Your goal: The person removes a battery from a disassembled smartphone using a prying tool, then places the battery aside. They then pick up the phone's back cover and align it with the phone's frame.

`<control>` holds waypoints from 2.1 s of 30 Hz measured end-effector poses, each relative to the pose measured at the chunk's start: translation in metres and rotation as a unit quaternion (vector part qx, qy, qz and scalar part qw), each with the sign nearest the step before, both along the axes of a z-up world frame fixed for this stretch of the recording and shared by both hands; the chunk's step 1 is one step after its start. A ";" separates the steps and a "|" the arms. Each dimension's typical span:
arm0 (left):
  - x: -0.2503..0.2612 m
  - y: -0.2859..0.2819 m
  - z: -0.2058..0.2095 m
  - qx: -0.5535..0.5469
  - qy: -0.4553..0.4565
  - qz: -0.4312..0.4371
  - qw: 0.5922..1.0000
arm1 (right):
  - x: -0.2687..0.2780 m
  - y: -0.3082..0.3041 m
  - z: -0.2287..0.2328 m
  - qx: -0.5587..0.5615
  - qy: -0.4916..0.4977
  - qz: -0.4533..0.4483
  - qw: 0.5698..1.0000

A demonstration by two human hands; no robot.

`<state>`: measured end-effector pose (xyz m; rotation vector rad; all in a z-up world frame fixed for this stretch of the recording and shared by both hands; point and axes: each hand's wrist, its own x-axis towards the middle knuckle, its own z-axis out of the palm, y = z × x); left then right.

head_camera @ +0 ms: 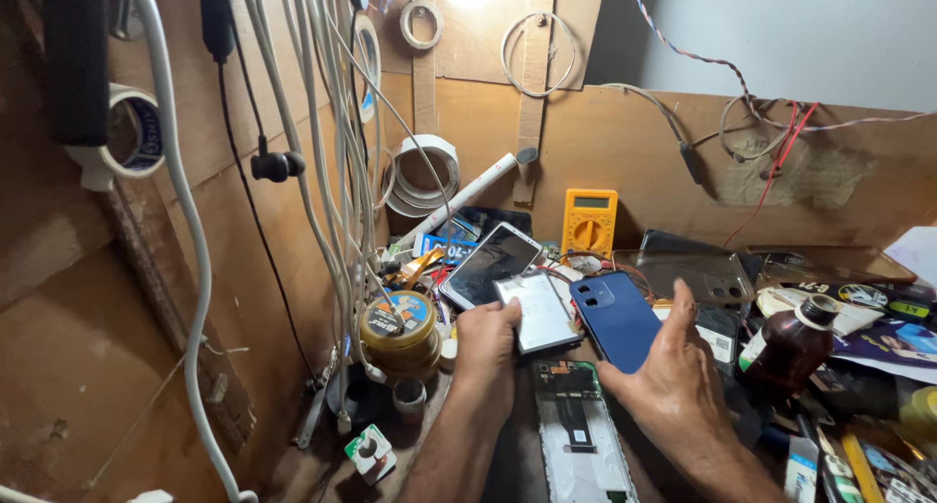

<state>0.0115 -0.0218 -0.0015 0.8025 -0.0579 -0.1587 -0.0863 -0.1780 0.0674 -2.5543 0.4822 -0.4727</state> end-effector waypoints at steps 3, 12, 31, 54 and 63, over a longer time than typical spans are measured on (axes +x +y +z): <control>0.004 -0.012 -0.004 0.048 0.002 -0.037 0.998 | -0.001 0.001 0.005 0.015 0.013 0.001 1.000; 0.012 -0.036 0.019 0.120 0.134 -0.100 0.979 | -0.004 -0.008 0.007 0.051 -0.059 0.046 0.996; 0.010 -0.061 0.021 0.174 0.109 -0.079 0.976 | 0.000 -0.015 0.011 0.105 -0.056 0.017 0.993; 0.153 -0.168 0.045 0.465 -0.095 -0.077 0.877 | -0.032 -0.076 -0.016 0.159 -0.055 0.019 0.986; 0.186 -0.239 0.067 0.657 -0.165 -0.099 0.729 | -0.031 -0.117 -0.073 0.229 -0.063 -0.015 0.971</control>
